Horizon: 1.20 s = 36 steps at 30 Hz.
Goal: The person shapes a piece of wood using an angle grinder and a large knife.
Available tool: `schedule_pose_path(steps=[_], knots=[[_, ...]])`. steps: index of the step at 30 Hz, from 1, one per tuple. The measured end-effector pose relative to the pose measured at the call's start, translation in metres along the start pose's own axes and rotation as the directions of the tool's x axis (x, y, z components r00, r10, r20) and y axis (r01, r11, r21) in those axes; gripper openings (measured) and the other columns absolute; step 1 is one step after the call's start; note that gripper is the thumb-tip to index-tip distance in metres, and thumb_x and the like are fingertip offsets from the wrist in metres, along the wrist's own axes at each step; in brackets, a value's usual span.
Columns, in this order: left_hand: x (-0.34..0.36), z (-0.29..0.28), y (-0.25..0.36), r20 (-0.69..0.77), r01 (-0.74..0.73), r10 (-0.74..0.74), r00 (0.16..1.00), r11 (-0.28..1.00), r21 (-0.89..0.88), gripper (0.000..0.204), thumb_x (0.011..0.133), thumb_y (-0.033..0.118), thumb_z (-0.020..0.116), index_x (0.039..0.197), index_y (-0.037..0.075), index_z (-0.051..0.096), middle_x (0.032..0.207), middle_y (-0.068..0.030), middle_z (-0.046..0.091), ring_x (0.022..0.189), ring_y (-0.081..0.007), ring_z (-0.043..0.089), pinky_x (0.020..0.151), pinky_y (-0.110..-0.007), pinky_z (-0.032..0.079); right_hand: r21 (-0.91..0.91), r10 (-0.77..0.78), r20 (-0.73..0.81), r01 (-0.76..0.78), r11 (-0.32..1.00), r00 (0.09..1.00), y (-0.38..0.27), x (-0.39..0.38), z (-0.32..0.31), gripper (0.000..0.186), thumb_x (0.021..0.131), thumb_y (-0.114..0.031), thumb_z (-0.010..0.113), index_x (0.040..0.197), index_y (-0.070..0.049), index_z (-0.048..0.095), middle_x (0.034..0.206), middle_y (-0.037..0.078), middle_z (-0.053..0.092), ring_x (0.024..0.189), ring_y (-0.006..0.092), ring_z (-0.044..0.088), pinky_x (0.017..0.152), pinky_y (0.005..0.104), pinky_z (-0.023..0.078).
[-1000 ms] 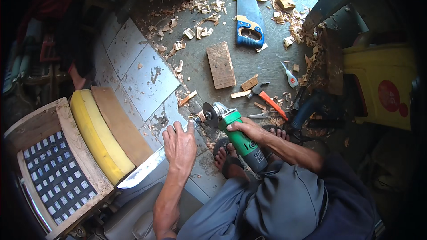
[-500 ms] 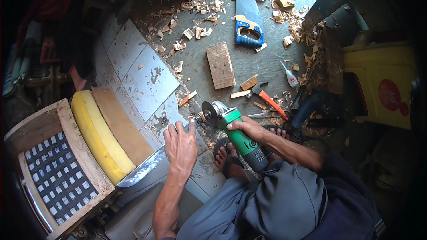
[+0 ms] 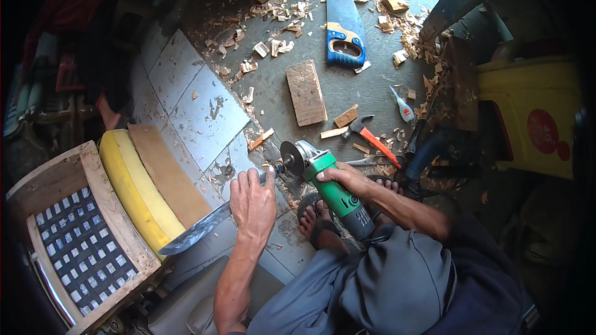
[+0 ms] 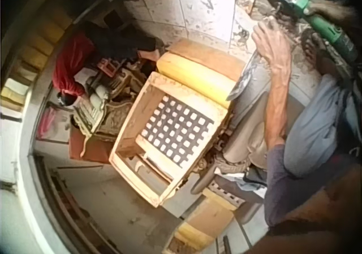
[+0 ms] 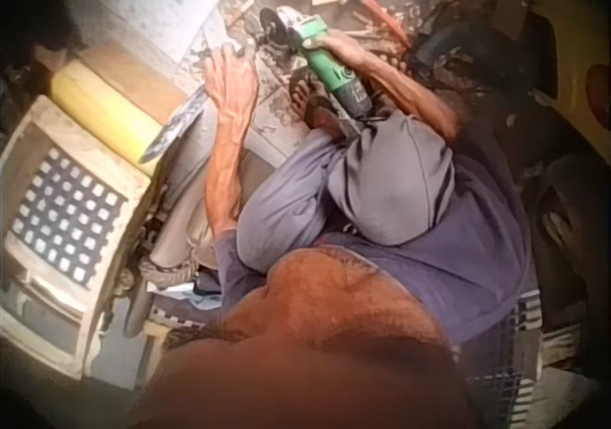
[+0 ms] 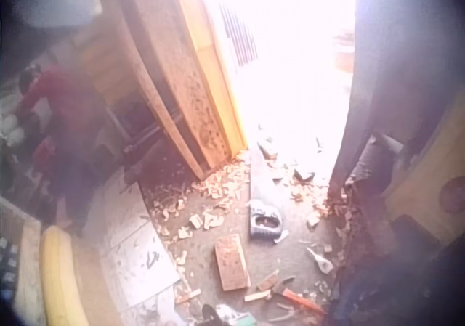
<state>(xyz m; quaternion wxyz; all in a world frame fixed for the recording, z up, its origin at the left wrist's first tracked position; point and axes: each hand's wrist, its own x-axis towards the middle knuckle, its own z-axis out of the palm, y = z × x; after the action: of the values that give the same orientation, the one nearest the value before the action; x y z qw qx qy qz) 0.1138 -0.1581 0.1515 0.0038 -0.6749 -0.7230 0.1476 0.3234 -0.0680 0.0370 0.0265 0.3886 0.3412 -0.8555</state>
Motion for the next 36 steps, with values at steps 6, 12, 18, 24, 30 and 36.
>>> schedule_pose_path(steps=[6,12,18,24,30,36], knots=[[-0.002,0.001,-0.004,-0.018,-0.024,0.024,1.0,1.0,0.004,0.033,0.09,0.01,0.061,0.118,0.018,0.076,0.086,-0.0072,0.056,0.088,-0.0238,0.054,0.076,-0.037,0.041,0.029,-0.003,0.014,0.002,1.0,1.0,-0.011,-0.003,0.003,0.061,0.085,-0.049,0.063,0.119,0.001,0.058,0.099,0.012,0.064,0.085,0.0188,0.062,0.075,0.0319,0.049],[-0.005,0.003,-0.005,-0.042,-0.032,0.033,0.999,0.999,0.01,0.035,0.086,0.009,0.062,0.117,0.019,0.076,0.084,-0.0057,0.055,0.087,-0.0222,0.054,0.075,-0.037,0.04,0.033,-0.015,0.013,0.014,0.999,1.0,-0.01,-0.001,0.002,0.062,0.084,-0.05,0.063,0.12,0.001,0.059,0.099,0.013,0.065,0.084,0.0191,0.063,0.074,0.0324,0.049],[-0.005,0.005,-0.002,-0.064,-0.045,0.046,0.997,0.999,0.017,0.035,0.085,0.009,0.062,0.115,0.019,0.077,0.083,-0.0046,0.055,0.085,-0.0208,0.055,0.073,-0.036,0.039,0.012,-0.016,-0.01,0.016,1.0,1.0,-0.016,-0.007,0.006,0.064,0.084,-0.05,0.064,0.121,0.002,0.058,0.099,0.013,0.065,0.085,0.0195,0.062,0.076,0.0323,0.049],[-0.002,0.002,-0.003,-0.104,-0.084,0.085,0.991,0.996,0.01,0.036,0.083,0.01,0.063,0.114,0.02,0.077,0.083,-0.0038,0.055,0.084,-0.02,0.055,0.073,-0.036,0.039,-0.007,-0.047,-0.02,0.047,0.999,0.999,-0.01,0.0,0.008,0.062,0.085,-0.048,0.064,0.121,0.001,0.059,0.097,0.012,0.064,0.083,0.0199,0.063,0.074,0.033,0.05],[-0.01,0.005,-0.005,-0.113,-0.097,0.096,0.989,0.995,-0.002,0.035,0.083,0.01,0.063,0.114,0.02,0.076,0.082,-0.0036,0.054,0.084,-0.0198,0.055,0.073,-0.036,0.039,0.025,-0.031,-0.031,0.031,0.999,0.999,-0.012,-0.005,0.005,0.059,0.085,-0.048,0.064,0.117,0.001,0.059,0.097,0.012,0.065,0.082,0.0193,0.064,0.072,0.0324,0.051],[-0.011,0.007,-0.005,-0.121,-0.123,0.119,0.985,0.992,-0.024,0.034,0.083,0.011,0.063,0.113,0.02,0.076,0.081,-0.0039,0.055,0.082,-0.0199,0.056,0.072,-0.036,0.039,0.016,-0.012,-0.016,0.012,1.0,1.0,-0.016,-0.009,0.002,0.064,0.085,-0.049,0.063,0.122,0.003,0.059,0.1,0.013,0.065,0.087,0.0196,0.064,0.076,0.0325,0.05]])
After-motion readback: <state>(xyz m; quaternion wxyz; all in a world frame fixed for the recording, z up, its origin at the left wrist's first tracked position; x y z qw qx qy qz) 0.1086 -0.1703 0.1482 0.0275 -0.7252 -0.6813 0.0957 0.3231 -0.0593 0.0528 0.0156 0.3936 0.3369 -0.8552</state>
